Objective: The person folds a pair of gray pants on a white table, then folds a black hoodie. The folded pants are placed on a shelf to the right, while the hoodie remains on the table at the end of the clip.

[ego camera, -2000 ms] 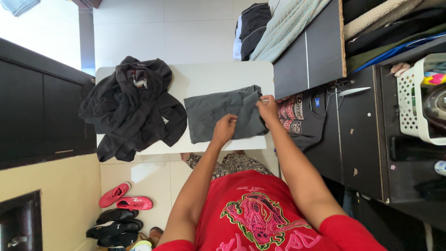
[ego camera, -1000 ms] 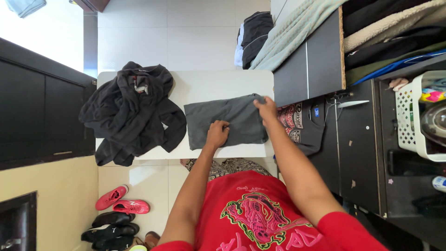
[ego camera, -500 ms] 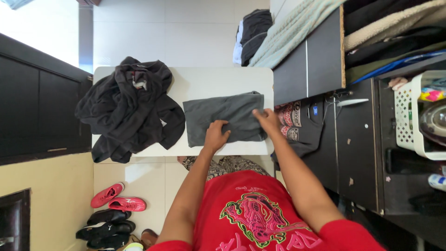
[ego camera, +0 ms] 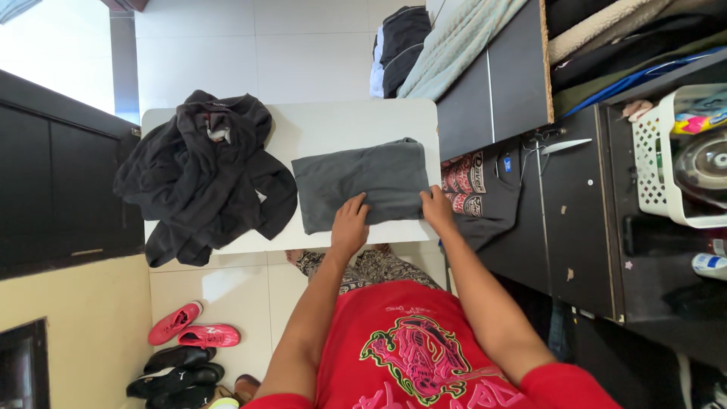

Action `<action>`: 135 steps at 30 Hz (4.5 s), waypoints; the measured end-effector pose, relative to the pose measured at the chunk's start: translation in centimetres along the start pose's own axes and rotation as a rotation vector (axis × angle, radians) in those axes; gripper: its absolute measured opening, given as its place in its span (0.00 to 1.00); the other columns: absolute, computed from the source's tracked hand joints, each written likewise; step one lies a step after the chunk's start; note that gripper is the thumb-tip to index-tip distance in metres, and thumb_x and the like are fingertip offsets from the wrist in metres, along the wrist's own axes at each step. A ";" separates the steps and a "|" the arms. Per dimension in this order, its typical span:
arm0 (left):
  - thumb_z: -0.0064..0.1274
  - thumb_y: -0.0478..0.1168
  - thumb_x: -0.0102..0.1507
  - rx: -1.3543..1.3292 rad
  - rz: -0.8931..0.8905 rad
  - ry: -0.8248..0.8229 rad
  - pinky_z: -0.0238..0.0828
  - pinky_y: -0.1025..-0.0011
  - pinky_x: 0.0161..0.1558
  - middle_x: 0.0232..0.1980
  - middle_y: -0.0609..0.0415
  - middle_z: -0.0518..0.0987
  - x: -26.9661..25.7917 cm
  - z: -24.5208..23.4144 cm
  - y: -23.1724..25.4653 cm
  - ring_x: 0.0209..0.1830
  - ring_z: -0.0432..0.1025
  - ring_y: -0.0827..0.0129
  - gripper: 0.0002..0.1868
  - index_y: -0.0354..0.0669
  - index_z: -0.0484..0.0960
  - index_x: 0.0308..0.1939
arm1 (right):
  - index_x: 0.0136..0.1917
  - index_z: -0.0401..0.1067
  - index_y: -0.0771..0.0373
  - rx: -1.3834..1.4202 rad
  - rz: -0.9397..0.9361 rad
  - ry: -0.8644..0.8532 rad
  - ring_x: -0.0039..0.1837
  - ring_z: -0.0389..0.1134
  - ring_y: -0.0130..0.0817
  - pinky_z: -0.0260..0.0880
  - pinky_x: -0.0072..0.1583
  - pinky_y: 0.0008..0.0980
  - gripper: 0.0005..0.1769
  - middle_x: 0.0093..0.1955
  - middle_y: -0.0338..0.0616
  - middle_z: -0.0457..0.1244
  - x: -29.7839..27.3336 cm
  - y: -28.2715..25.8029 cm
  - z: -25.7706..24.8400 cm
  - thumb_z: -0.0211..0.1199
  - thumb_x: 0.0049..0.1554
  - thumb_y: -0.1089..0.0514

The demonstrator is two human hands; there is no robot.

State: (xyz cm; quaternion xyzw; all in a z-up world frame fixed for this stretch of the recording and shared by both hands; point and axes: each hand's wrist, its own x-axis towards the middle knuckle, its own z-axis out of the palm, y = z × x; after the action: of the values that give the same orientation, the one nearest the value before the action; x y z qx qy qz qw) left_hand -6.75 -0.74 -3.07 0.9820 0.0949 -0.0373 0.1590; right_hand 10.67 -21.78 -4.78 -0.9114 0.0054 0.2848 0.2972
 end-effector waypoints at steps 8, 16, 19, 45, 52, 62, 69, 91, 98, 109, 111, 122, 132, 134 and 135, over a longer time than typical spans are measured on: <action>0.58 0.43 0.59 -0.025 -0.021 0.266 0.64 0.63 0.70 0.68 0.56 0.73 0.3 3.8 -0.5 0.70 0.68 0.65 0.12 0.48 0.78 0.46 | 0.65 0.64 0.54 0.062 -0.095 -0.003 0.67 0.67 0.57 0.65 0.67 0.53 0.30 0.56 0.59 0.69 -3.8 -2.3 -2.3 0.61 0.59 0.36; 0.63 0.54 0.59 -0.047 -0.039 0.320 0.64 0.63 0.69 0.66 0.58 0.75 -1.3 2.3 -0.9 0.69 0.69 0.66 0.16 0.48 0.80 0.41 | 0.70 0.66 0.50 -0.116 -0.300 0.068 0.60 0.71 0.52 0.69 0.62 0.53 0.30 0.47 0.49 0.69 -2.7 0.6 -1.8 0.69 0.56 0.51; 0.61 0.51 0.61 0.018 -0.188 0.434 0.67 0.62 0.64 0.61 0.58 0.77 -2.2 1.7 -2.0 0.65 0.71 0.64 0.10 0.53 0.81 0.37 | 0.67 0.69 0.52 -0.160 -0.371 0.161 0.57 0.71 0.52 0.69 0.61 0.52 0.27 0.45 0.47 0.69 -2.6 0.4 -1.1 0.71 0.55 0.54; 0.57 0.35 0.56 -1.090 -0.828 0.043 0.72 0.51 0.59 0.54 0.37 0.81 -0.7 -3.9 -11.8 0.60 0.74 0.45 0.24 0.41 0.74 0.56 | 0.84 0.50 0.61 0.179 -0.517 -0.312 0.84 0.44 0.56 0.39 0.82 0.51 0.41 0.83 0.64 0.46 -6.2 -17.0 12.1 0.51 0.57 0.65; 0.48 0.27 0.49 -1.212 -0.372 -0.085 0.36 0.52 0.82 0.85 0.36 0.41 -1.7 -17.4 -12.7 0.83 0.38 0.45 0.60 0.48 0.40 0.83 | 0.80 0.59 0.52 -0.290 -0.536 -0.210 0.81 0.52 0.52 0.50 0.79 0.50 0.34 0.84 0.54 0.48 -4.9 -19.9 14.6 0.55 0.63 0.47; 0.46 0.29 0.57 -0.517 -0.044 -0.376 0.67 0.45 0.68 0.86 0.53 0.44 0.2 -19.0 -14.3 0.68 0.67 0.36 0.50 0.66 0.51 0.82 | 0.65 0.72 0.49 -0.239 -0.505 0.061 0.65 0.69 0.47 0.71 0.64 0.47 0.28 0.59 0.43 0.64 -4.0 -31.6 11.6 0.61 0.60 0.33; 0.39 0.27 0.60 -0.587 -0.079 -0.286 0.69 0.48 0.67 0.82 0.48 0.51 -0.8 -17.4 -17.3 0.71 0.64 0.39 0.47 0.74 0.54 0.80 | 0.48 0.74 0.51 -0.158 -0.456 0.306 0.51 0.74 0.42 0.77 0.52 0.44 0.08 0.42 0.36 0.69 0.0 -32.8 15.8 0.61 0.61 0.47; 0.48 0.36 0.62 -0.418 0.143 0.092 0.79 0.53 0.43 0.55 0.54 0.68 -2.6 -15.7 -13.1 0.44 0.78 0.47 0.26 0.64 0.71 0.62 | 0.60 0.77 0.50 0.617 -0.300 0.032 0.39 0.67 0.26 0.72 0.41 0.25 0.14 0.37 0.35 0.68 -1.1 -31.6 11.7 0.66 0.60 0.54; 0.46 0.37 0.64 -0.306 0.262 0.124 0.75 0.63 0.49 0.50 0.58 0.74 -0.8 -9.7 -7.7 0.50 0.75 0.59 0.20 0.62 0.75 0.59 | 0.66 0.71 0.59 0.812 -0.014 0.113 0.49 0.72 0.35 0.77 0.47 0.35 0.20 0.49 0.41 0.69 3.5 -20.1 9.9 0.65 0.62 0.52; 0.49 0.41 0.66 -0.239 0.163 0.149 0.77 0.69 0.46 0.41 0.64 0.80 -0.3 -4.7 -1.9 0.46 0.74 0.66 0.11 0.63 0.76 0.51 | 0.56 0.77 0.56 0.358 0.100 0.046 0.48 0.75 0.45 0.82 0.42 0.41 0.19 0.47 0.42 0.72 4.9 -12.5 7.9 0.71 0.55 0.47; 0.47 0.43 0.67 -0.266 0.132 0.092 0.78 0.68 0.45 0.40 0.63 0.81 -0.5 -3.3 -1.7 0.46 0.74 0.65 0.09 0.62 0.76 0.50 | 0.57 0.77 0.58 0.200 0.092 0.044 0.45 0.75 0.45 0.82 0.39 0.39 0.22 0.47 0.48 0.70 5.9 -10.9 8.4 0.71 0.55 0.44; 0.56 0.49 0.62 -0.111 -0.449 0.327 0.72 0.54 0.53 0.56 0.53 0.75 0.5 -4.6 -3.1 0.58 0.69 0.57 0.16 0.53 0.78 0.52 | 0.50 0.73 0.68 0.296 0.038 -0.261 0.38 0.74 0.42 0.79 0.37 0.30 0.19 0.40 0.56 0.67 0.1 -10.1 7.1 0.71 0.54 0.52; 0.65 0.57 0.59 -0.584 -0.735 -0.047 0.70 0.47 0.63 0.62 0.48 0.72 1.5 -3.8 -7.7 0.66 0.70 0.49 0.44 0.58 0.60 0.74 | 0.59 0.72 0.56 -0.065 -0.219 -0.065 0.58 0.72 0.50 0.74 0.56 0.46 0.23 0.49 0.47 0.70 -0.5 -11.4 5.1 0.69 0.55 0.45; 0.63 0.51 0.61 -0.600 -0.673 -0.051 0.69 0.48 0.65 0.60 0.46 0.74 1.9 -2.5 -8.1 0.65 0.71 0.47 0.41 0.58 0.61 0.75 | 0.63 0.68 0.56 -0.104 -0.279 -0.008 0.62 0.69 0.56 0.73 0.59 0.51 0.24 0.56 0.51 0.65 -2.8 -14.1 3.4 0.67 0.57 0.47; 0.61 0.44 0.62 -0.616 -0.609 -0.055 0.68 0.49 0.66 0.59 0.44 0.75 2.2 -1.9 -8.4 0.65 0.71 0.45 0.38 0.57 0.62 0.75 | 0.67 0.65 0.55 -0.142 -0.338 0.050 0.65 0.66 0.61 0.72 0.62 0.56 0.26 0.64 0.54 0.61 -3.9 -15.7 2.5 0.65 0.59 0.49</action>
State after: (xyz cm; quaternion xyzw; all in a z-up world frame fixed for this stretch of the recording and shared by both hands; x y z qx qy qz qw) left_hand -6.19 8.05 -4.10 0.8146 0.3830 -0.0784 0.4286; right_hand 8.91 -8.14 4.05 -0.9247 -0.1605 0.2079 0.2756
